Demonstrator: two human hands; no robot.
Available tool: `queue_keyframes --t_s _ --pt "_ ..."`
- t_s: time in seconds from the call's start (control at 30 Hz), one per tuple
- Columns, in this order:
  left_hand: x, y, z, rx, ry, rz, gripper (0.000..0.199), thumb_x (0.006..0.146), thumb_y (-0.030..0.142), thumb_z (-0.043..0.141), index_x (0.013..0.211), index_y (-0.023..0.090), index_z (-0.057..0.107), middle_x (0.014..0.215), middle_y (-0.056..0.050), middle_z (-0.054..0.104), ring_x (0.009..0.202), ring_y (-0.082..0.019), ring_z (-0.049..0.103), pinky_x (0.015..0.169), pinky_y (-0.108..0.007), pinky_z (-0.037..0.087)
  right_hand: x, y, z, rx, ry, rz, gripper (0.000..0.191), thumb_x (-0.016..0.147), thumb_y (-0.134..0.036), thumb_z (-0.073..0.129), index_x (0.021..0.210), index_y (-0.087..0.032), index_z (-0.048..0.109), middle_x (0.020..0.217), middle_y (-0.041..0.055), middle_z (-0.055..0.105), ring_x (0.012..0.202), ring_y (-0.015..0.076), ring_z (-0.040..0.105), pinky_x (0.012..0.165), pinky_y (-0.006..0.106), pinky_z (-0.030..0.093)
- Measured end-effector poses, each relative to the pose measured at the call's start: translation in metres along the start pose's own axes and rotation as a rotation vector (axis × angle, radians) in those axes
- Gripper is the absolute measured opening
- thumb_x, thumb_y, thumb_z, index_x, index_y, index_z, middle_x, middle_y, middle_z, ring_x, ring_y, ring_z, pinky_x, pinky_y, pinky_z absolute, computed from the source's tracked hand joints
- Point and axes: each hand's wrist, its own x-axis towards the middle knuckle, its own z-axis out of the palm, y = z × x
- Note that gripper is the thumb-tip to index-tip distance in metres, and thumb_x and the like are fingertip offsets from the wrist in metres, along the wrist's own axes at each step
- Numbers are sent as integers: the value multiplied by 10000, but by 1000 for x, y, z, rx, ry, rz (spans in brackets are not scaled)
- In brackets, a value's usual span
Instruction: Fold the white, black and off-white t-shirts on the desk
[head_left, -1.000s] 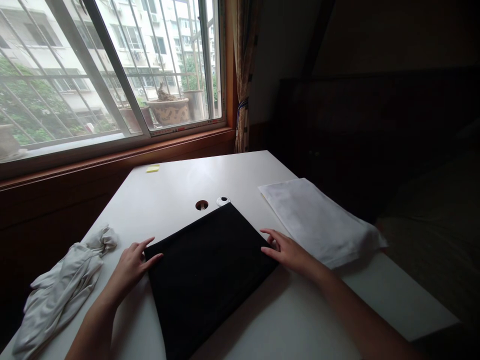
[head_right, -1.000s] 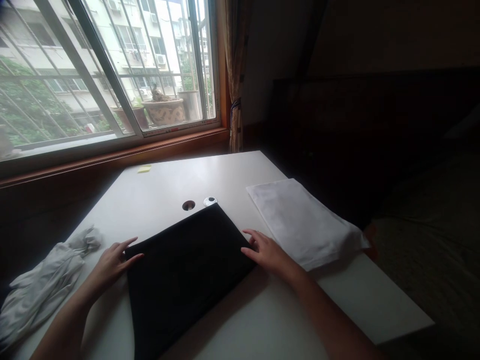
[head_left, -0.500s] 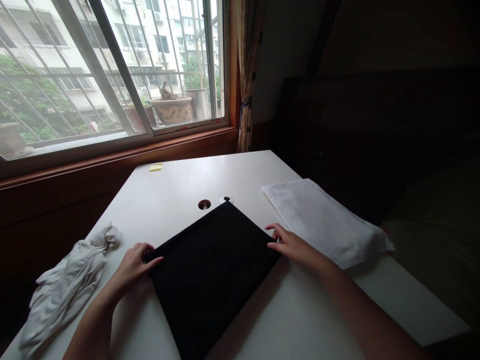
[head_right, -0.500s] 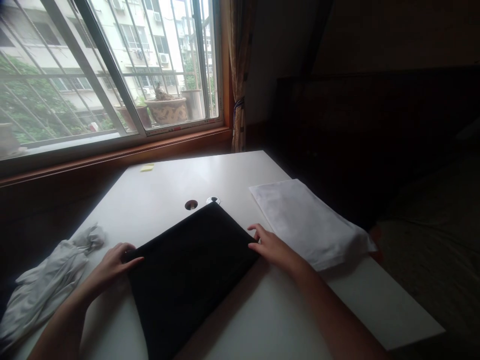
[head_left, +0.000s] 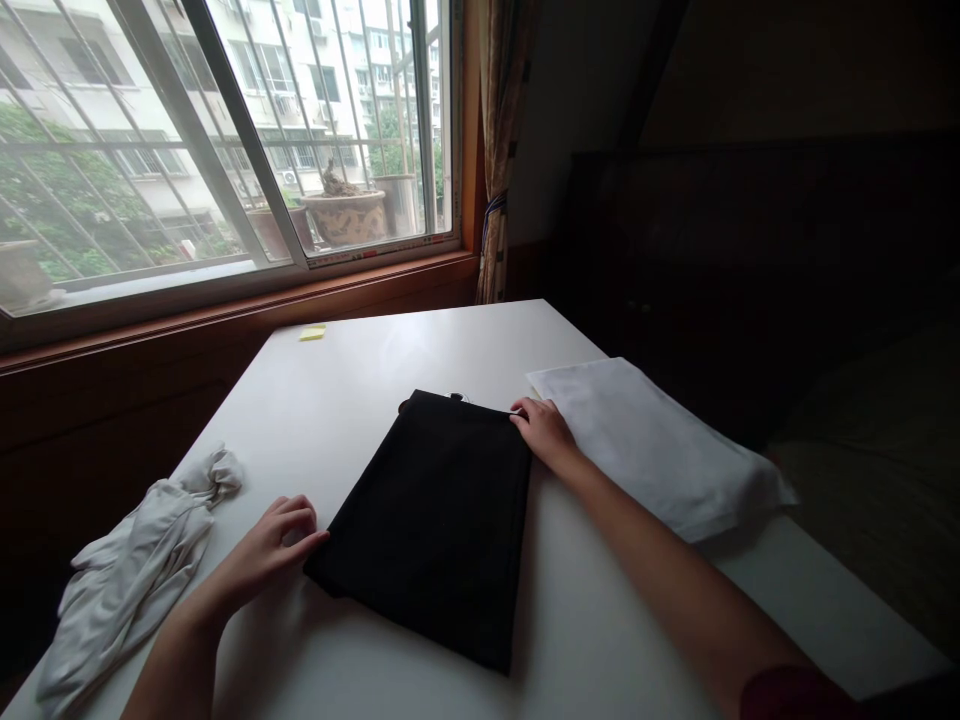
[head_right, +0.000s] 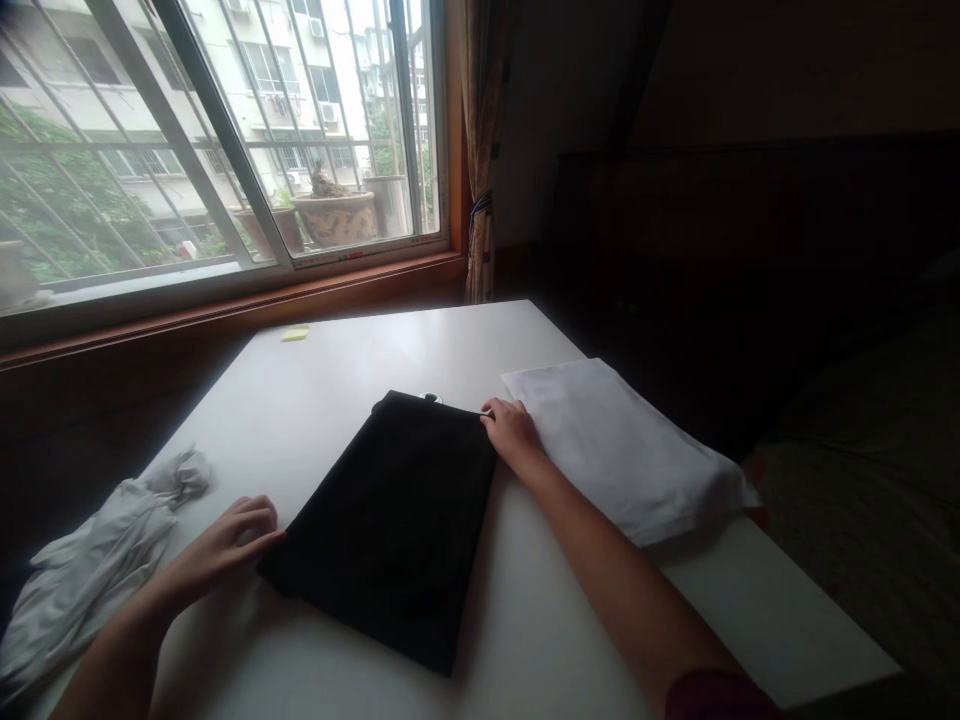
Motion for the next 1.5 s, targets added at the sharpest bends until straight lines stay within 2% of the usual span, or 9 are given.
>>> queue_keyframes --t_s 0.13,0.27,0.53,0.73,0.83,0.9,0.97,1.17,1.5 --pt "7 7 10 49 165 88 358 958 575 583 835 252 675 1077 -61 658 1065 -270 587 956 -382 517 6 -20 2 -33 27 -35 321 958 -158 455 1124 -188 728 1188 138 710 1174 302 579 1084 452 410" --pt "17 21 23 54 232 160 319 985 524 576 1195 307 677 1365 -73 590 1265 -287 543 1084 -440 486 -8 -68 4 -76 3 -241 398 995 -205 448 1318 -159 676 1429 156 613 1365 322 489 1219 501 275" --pt "21 -2 39 234 212 196 613 972 539 610 1538 374 444 1617 -57 428 1513 -343 326 1225 -550 352 -78 -150 32 25 -401 -611 722 1048 -620 406 1596 -151 391 1699 122 274 1586 296 193 1291 536 141" --pt "19 -21 37 239 266 173 705 936 609 629 1559 346 428 1581 -73 488 1494 -363 379 1198 -570 394 -115 -141 13 173 -537 -730 723 1052 -572 453 1618 -135 348 1704 149 236 1597 285 149 1303 514 89" --pt "20 -19 36 243 257 176 701 923 616 645 1543 354 453 1568 -61 511 1482 -358 406 1189 -551 416 -128 -131 -2 436 -639 -826 525 1034 -483 557 1471 -194 582 1566 111 524 1472 245 444 1250 403 292" --pt "20 -18 36 243 245 166 687 924 616 643 1535 357 464 1570 -55 510 1486 -356 403 1188 -551 418 -131 -122 -9 633 -699 -816 354 1029 -404 594 1308 -217 706 1293 66 730 1185 175 674 1057 283 486" --pt "19 -17 35 240 229 152 678 931 612 636 1535 357 463 1578 -53 501 1494 -356 390 1191 -561 412 -130 -111 -14 719 -647 -700 250 1009 -345 633 1183 -214 757 1063 40 770 934 142 720 839 233 546" --pt "19 -20 37 232 225 147 681 934 608 635 1543 365 453 1591 -56 484 1494 -365 389 1189 -573 411 -116 -86 -17 468 -382 -440 116 936 -251 734 1040 -219 776 963 19 710 885 162 679 796 262 519" --pt "20 -21 36 229 216 157 649 930 627 629 1509 364 500 1584 -53 493 1494 -357 387 1192 -570 408 -114 -94 13 186 -322 -647 287 884 -401 808 1145 -284 788 991 18 681 860 174 634 775 295 486"
